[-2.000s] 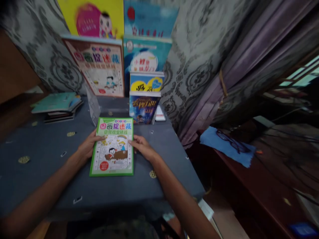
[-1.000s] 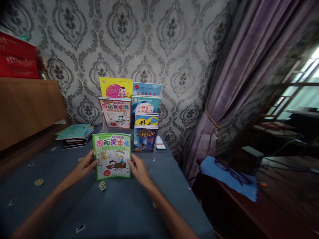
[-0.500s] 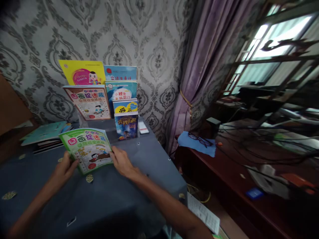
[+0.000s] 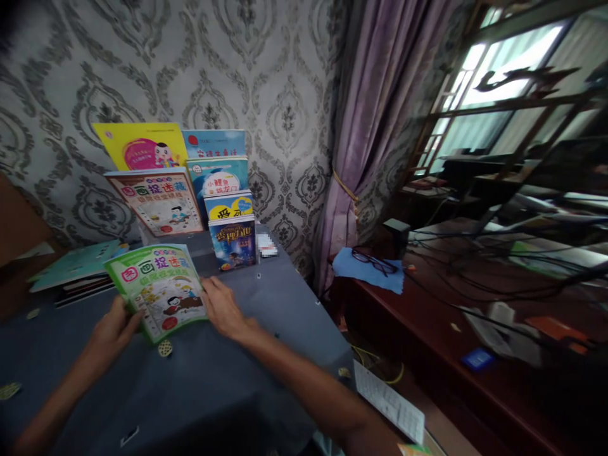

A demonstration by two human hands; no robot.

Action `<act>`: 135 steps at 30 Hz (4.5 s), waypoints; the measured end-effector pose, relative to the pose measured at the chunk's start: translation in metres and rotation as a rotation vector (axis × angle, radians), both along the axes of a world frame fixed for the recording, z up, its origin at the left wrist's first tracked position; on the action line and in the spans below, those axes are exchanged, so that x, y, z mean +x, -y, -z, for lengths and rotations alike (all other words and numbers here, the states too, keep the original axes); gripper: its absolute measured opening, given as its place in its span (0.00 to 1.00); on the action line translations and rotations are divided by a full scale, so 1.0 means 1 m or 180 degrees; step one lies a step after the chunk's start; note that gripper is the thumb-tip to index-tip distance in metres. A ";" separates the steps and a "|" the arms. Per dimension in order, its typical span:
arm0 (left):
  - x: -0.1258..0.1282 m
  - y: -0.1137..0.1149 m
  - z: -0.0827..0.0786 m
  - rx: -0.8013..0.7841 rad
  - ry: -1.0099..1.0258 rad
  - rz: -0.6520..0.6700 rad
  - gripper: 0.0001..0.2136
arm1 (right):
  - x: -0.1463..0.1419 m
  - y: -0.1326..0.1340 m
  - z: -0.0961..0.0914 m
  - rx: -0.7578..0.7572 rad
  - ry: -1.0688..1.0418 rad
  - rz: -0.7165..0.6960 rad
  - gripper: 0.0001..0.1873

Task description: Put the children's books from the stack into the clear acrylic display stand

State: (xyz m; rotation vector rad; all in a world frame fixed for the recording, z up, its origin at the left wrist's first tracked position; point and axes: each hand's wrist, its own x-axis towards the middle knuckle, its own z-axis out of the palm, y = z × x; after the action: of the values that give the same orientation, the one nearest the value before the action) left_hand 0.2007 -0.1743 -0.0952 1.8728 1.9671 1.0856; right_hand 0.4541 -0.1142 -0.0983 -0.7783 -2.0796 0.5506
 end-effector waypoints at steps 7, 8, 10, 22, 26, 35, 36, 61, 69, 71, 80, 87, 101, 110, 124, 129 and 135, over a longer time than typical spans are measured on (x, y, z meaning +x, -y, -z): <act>0.006 -0.016 -0.018 0.0074 -0.0161 -0.0052 0.08 | -0.008 -0.026 0.003 0.0223 -0.0246 0.0035 0.13; 0.004 -0.020 -0.022 0.0101 -0.0193 -0.0019 0.07 | -0.009 -0.031 0.002 0.0278 -0.0277 0.0034 0.13; 0.000 -0.030 -0.031 0.0192 -0.0266 0.0059 0.06 | -0.013 -0.043 -0.004 0.0370 -0.0317 0.0057 0.12; -0.021 -0.090 -0.139 0.1150 -0.0277 -0.0206 0.06 | -0.042 -0.126 -0.104 0.1199 -0.0724 0.0342 0.06; -0.025 -0.105 -0.163 0.1636 -0.0018 -0.0222 0.10 | -0.050 -0.149 -0.139 0.1392 -0.0726 0.0315 0.05; -0.040 -0.154 -0.146 0.1887 -0.0375 -0.0359 0.10 | -0.060 -0.186 -0.142 0.1501 -0.0529 0.0511 0.03; -0.042 -0.157 -0.145 0.1890 -0.0442 -0.0354 0.10 | -0.061 -0.189 -0.141 0.1505 -0.0499 0.0531 0.04; -0.045 -0.185 -0.141 0.1367 -0.0734 -0.0536 0.16 | -0.066 -0.180 -0.158 0.1070 0.0595 0.1459 0.10; -0.039 -0.199 -0.138 0.1031 -0.0880 -0.0694 0.15 | -0.066 -0.168 -0.175 0.0845 0.0500 0.1708 0.17; -0.041 -0.203 -0.137 0.0961 -0.0831 -0.0690 0.14 | -0.065 -0.169 -0.177 0.0842 0.0563 0.1721 0.16; -0.049 -0.217 -0.140 0.1017 -0.0256 -0.0470 0.16 | -0.068 -0.185 -0.180 0.0783 0.0572 0.1770 0.14; -0.046 -0.234 -0.148 0.1007 -0.0121 -0.0681 0.15 | -0.073 -0.203 -0.177 0.1035 0.0087 0.1446 0.12; -0.027 -0.230 -0.149 0.0786 -0.0187 -0.1217 0.15 | -0.075 -0.198 -0.151 0.1197 0.0340 0.0831 0.24; -0.023 -0.228 -0.146 0.0918 -0.0352 -0.1220 0.15 | -0.078 -0.200 -0.143 0.1130 0.0378 0.0830 0.27; -0.026 -0.228 -0.142 0.0917 -0.0609 -0.1194 0.12 | -0.076 -0.201 -0.142 0.1181 0.0359 0.0804 0.24; -0.031 -0.226 -0.142 0.0899 -0.0604 -0.1111 0.12 | -0.073 -0.199 -0.140 0.1191 0.0366 0.0758 0.24; -0.034 -0.222 -0.142 0.0835 -0.0597 -0.1044 0.13 | -0.071 -0.195 -0.136 0.1196 0.0404 0.0648 0.23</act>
State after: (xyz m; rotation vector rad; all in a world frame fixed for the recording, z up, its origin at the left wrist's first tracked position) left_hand 0.1666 0.0481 0.0464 1.8785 2.4060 1.3586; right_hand 0.3833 0.0813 0.0375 -0.8031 -2.1008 -0.0045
